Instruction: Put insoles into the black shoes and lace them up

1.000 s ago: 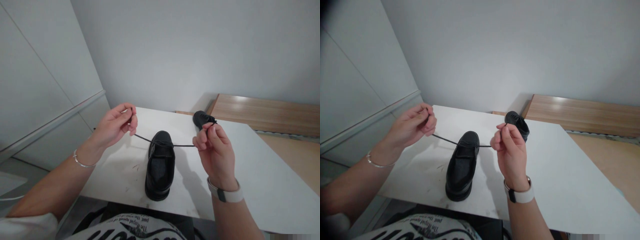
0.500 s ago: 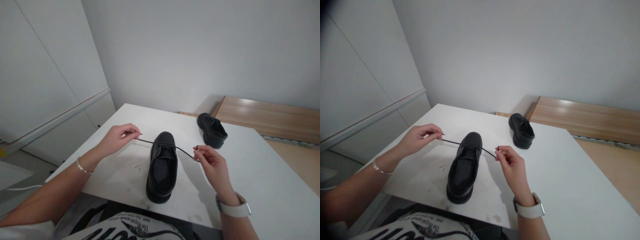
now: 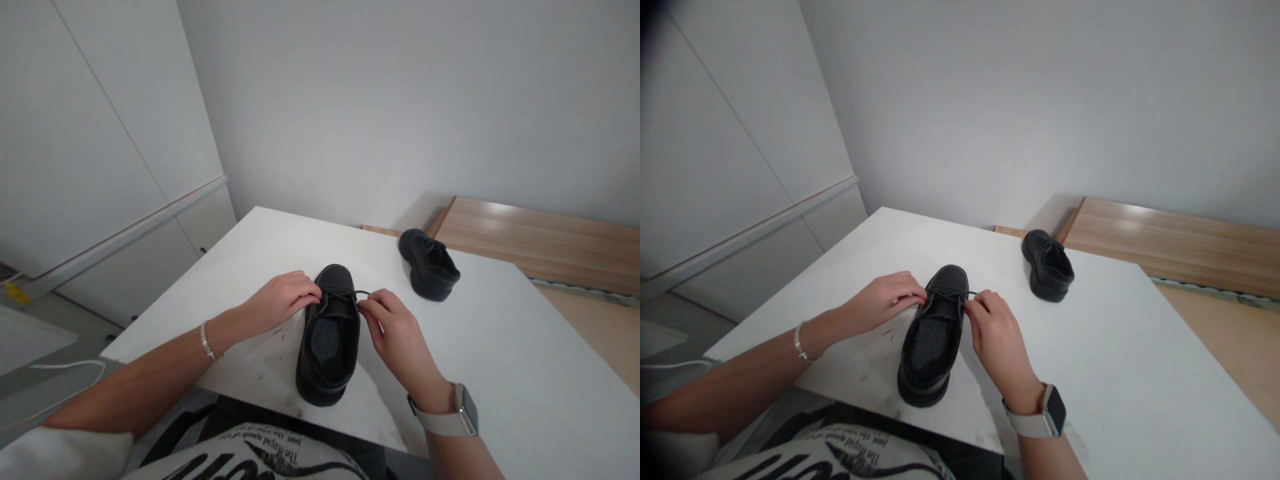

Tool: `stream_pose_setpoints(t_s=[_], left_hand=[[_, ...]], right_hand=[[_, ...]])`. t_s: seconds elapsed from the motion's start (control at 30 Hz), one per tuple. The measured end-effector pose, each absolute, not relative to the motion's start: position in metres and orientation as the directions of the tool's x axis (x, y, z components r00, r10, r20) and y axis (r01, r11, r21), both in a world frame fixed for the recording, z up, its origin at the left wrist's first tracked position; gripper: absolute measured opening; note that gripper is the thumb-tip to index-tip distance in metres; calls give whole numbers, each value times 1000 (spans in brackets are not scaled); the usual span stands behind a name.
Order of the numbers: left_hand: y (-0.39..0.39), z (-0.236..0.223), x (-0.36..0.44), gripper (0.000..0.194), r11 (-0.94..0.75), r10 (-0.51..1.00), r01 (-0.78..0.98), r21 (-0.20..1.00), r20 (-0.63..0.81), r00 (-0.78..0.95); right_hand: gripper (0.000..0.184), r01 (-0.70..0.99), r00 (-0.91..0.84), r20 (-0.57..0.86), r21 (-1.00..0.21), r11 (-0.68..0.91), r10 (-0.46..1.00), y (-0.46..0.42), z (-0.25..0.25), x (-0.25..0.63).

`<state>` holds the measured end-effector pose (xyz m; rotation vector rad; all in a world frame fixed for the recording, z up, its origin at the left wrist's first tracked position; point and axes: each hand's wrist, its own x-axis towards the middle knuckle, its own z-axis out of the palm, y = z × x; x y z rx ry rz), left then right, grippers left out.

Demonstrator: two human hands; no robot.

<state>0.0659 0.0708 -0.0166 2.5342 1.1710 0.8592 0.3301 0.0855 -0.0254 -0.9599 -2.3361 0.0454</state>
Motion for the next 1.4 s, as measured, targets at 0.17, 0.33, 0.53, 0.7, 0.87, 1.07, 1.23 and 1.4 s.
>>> stream_pose_setpoints(t_s=[0.17, 0.33, 0.53, 0.7, 0.87, 1.07, 1.23, 1.4], left_hand=[[72, -18, 66, 19, -634, 744, 673, 380, 538, 397], [68, -19, 68, 22, -638, 764, 623, 452, 474, 438], [55, 1, 80, 31, -558, 830, 656, 508, 351, 434], [52, 16, 96, 25, -543, 839, 795, 270, 195, 507], [61, 21, 111, 21, -507, 862, 861, 53, 36, 505], [61, 32, 113, 19, -521, 852, 843, 133, 145, 503], [50, 65, 107, 10, -599, 766, 502, 624, 630, 130], [44, 80, 115, 9, -608, 751, 315, 729, 656, -69]], right_hand=[[14, 675, -516, 586, -172, 718, 625, 84, -24, 327], [22, 575, -480, 515, -428, 698, 711, 79, -27, 325], [27, 594, -519, 418, -451, 666, 746, 68, -8, 319], [25, 769, -541, 208, -269, 579, 815, 61, 12, 302], [23, 860, -492, 104, -100, 501, 864, 58, 22, 286], [15, 805, -471, 318, -226, 548, 823, 60, 23, 284], [4, 291, -227, 603, -708, 644, 765, 55, 43, 281], [3, -20, -125, 689, -721, 693, 714, 47, 61, 272]])
